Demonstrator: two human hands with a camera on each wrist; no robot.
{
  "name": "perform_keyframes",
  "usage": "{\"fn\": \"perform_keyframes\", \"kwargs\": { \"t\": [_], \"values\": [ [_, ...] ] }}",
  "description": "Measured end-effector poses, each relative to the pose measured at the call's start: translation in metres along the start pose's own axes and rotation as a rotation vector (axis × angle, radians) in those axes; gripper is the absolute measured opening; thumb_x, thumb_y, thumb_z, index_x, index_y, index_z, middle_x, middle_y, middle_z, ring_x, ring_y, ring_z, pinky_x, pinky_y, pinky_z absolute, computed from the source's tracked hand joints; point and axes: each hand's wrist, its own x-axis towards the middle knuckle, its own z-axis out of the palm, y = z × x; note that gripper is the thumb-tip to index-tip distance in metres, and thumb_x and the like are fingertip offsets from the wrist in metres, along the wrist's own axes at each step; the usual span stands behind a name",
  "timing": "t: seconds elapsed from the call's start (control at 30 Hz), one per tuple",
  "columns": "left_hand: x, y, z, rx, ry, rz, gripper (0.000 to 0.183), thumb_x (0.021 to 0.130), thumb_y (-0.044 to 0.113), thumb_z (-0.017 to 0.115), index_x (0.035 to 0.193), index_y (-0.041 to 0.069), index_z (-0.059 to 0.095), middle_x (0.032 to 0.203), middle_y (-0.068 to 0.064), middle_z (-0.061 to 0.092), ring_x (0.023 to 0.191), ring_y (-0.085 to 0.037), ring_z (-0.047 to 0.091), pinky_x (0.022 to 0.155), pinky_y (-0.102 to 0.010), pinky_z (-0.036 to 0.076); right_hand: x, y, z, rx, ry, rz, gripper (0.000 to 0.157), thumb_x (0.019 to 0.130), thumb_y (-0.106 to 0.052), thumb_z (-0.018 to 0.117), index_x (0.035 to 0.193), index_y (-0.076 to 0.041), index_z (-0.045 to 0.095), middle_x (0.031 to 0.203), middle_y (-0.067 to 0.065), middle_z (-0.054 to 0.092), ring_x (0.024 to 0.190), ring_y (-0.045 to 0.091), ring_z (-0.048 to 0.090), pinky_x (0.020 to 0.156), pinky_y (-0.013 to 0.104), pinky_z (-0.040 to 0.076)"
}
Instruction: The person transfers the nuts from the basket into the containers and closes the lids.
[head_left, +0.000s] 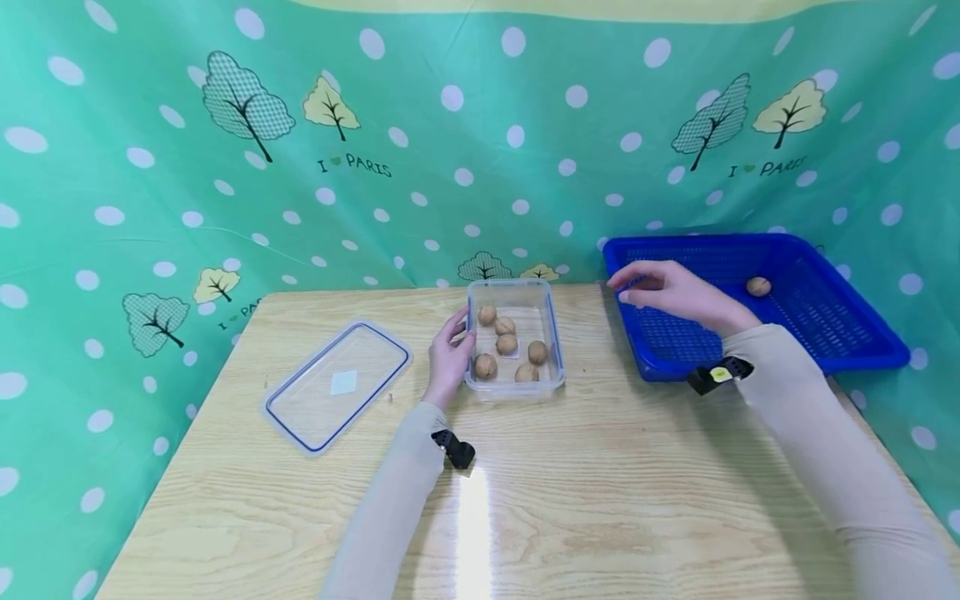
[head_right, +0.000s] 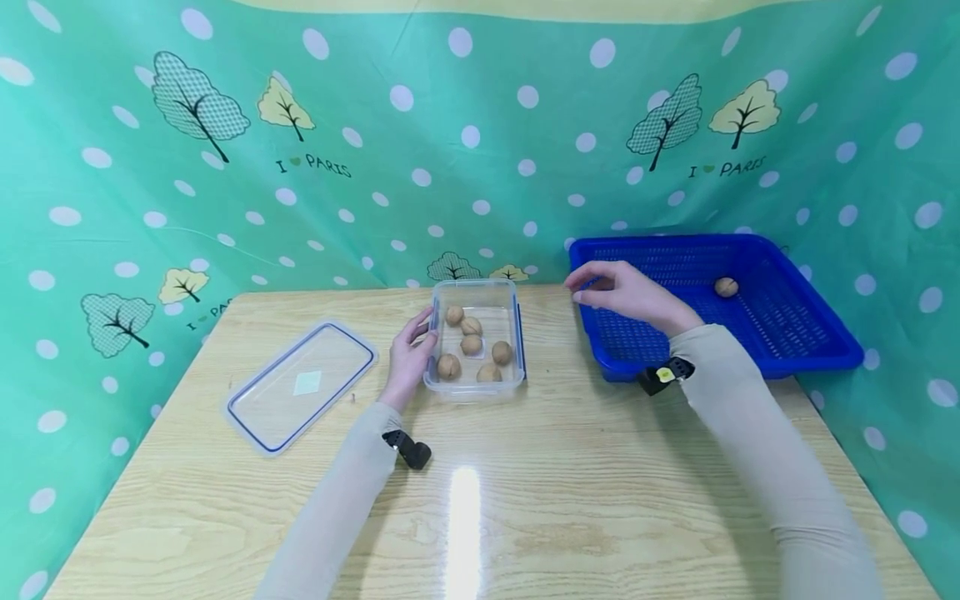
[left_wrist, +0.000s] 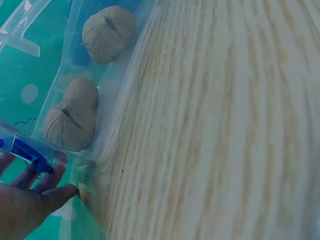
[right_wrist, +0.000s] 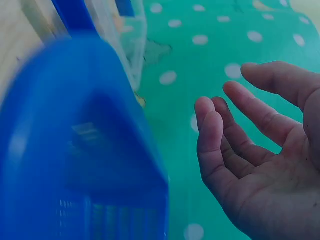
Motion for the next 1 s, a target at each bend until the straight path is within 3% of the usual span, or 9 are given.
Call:
{"fn": "perform_keyframes", "kwargs": {
  "t": [0.23, 0.4, 0.6, 0.8, 0.93, 1.0],
  "values": [
    [0.0, -0.001, -0.001, -0.017, -0.016, 0.0, 0.044, 0.096, 0.004, 0.055, 0.14, 0.01, 0.052, 0.127, -0.025, 0.056, 0.106, -0.039, 0.061, 0.067, -0.025, 0.05, -0.006, 0.009, -0.026, 0.009, 0.061, 0.031, 0.035, 0.098, -0.023, 0.059, 0.126, -0.003, 0.058, 0.126, 0.015, 0.057, 0.097, 0.015, 0.061, 0.079, 0.025, 0.05],
    [0.001, 0.0, -0.001, -0.004, 0.004, 0.006, 0.044, 0.095, 0.004, 0.056, 0.139, 0.01, 0.053, 0.126, -0.022, 0.057, 0.105, -0.037, 0.061, 0.076, -0.032, 0.051, -0.005, 0.015, -0.037, -0.044, 0.053, 0.062, 0.037, 0.098, -0.026, 0.058, 0.128, -0.004, 0.057, 0.127, 0.012, 0.055, 0.098, 0.01, 0.06, 0.078, 0.023, 0.049],
    [0.001, 0.001, -0.001, -0.011, -0.011, 0.003, 0.045, 0.095, 0.004, 0.055, 0.14, 0.01, 0.052, 0.127, -0.024, 0.056, 0.108, -0.037, 0.061, 0.074, -0.034, 0.052, 0.003, 0.027, -0.045, -0.121, 0.031, 0.114, 0.038, 0.099, -0.026, 0.056, 0.129, -0.002, 0.056, 0.127, 0.016, 0.055, 0.102, 0.018, 0.058, 0.078, 0.022, 0.049],
    [0.001, 0.002, -0.003, -0.019, -0.035, -0.005, 0.045, 0.096, 0.003, 0.055, 0.141, 0.007, 0.05, 0.129, -0.026, 0.054, 0.109, -0.041, 0.059, 0.073, -0.032, 0.051, 0.006, 0.038, -0.053, -0.126, 0.017, 0.137, 0.04, 0.1, -0.026, 0.053, 0.131, 0.0, 0.053, 0.128, 0.019, 0.054, 0.107, 0.028, 0.056, 0.081, 0.026, 0.05],
    [-0.009, 0.023, -0.004, -0.007, -0.046, 0.0, 0.045, 0.095, 0.0, 0.053, 0.14, 0.0, 0.048, 0.128, -0.031, 0.053, 0.11, -0.043, 0.058, 0.074, -0.031, 0.052, 0.008, 0.044, -0.056, -0.116, 0.016, 0.147, 0.041, 0.101, -0.025, 0.051, 0.132, 0.001, 0.051, 0.129, 0.021, 0.052, 0.111, 0.033, 0.054, 0.087, 0.037, 0.05],
    [-0.012, 0.028, -0.004, 0.004, -0.039, 0.001, 0.044, 0.095, -0.001, 0.053, 0.139, 0.0, 0.049, 0.128, -0.03, 0.053, 0.109, -0.042, 0.059, 0.075, -0.032, 0.052, 0.009, 0.047, -0.055, -0.116, 0.015, 0.152, 0.041, 0.101, -0.025, 0.051, 0.132, 0.002, 0.05, 0.129, 0.022, 0.052, 0.111, 0.034, 0.053, 0.086, 0.034, 0.051]
  ]
}}
